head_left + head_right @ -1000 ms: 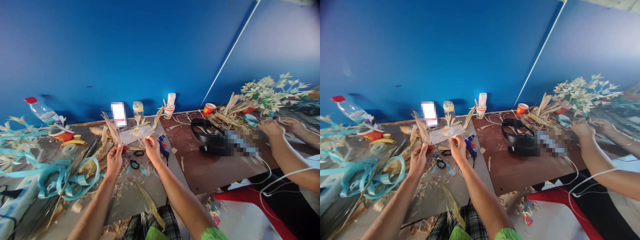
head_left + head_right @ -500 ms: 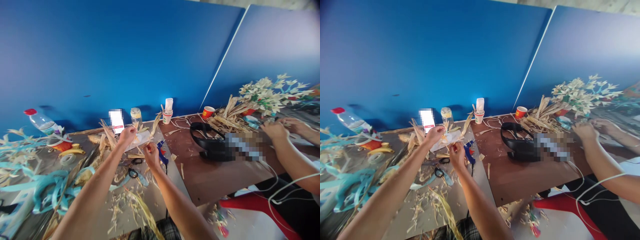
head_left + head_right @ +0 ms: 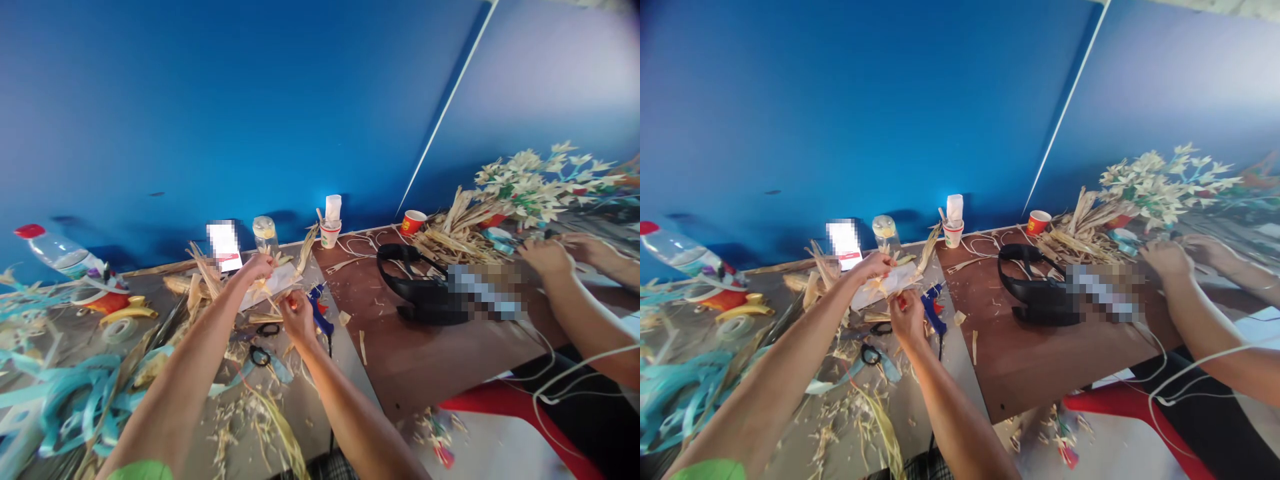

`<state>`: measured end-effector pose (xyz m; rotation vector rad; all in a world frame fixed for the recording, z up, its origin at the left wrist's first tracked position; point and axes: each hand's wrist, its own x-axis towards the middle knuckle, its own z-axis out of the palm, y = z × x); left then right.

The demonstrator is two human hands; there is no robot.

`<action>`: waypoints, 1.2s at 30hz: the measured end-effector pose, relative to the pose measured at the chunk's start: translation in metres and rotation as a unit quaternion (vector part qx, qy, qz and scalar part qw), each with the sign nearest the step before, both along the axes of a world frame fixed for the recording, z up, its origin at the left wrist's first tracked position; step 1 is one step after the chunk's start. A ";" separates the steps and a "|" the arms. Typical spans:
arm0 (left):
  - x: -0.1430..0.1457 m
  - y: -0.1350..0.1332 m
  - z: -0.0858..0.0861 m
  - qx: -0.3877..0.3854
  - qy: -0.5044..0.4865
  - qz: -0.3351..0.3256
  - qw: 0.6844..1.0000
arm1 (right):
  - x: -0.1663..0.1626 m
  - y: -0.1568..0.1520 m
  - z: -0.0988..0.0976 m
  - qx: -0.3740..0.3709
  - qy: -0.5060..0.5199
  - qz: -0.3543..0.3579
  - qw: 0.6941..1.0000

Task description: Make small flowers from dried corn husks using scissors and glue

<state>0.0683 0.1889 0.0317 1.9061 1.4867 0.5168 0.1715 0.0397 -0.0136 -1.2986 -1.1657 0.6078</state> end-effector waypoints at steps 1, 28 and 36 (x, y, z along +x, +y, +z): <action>0.000 -0.001 -0.001 -0.011 0.002 -0.002 1.000 | 0.000 0.000 0.001 0.002 -0.001 0.003 1.000; -0.005 -0.004 0.000 -0.067 0.026 -0.100 0.992 | -0.002 -0.006 0.000 0.021 -0.227 0.067 0.971; -0.011 -0.009 -0.004 -0.042 0.076 -0.116 0.989 | 0.001 -0.005 -0.004 -0.014 -0.314 0.132 0.940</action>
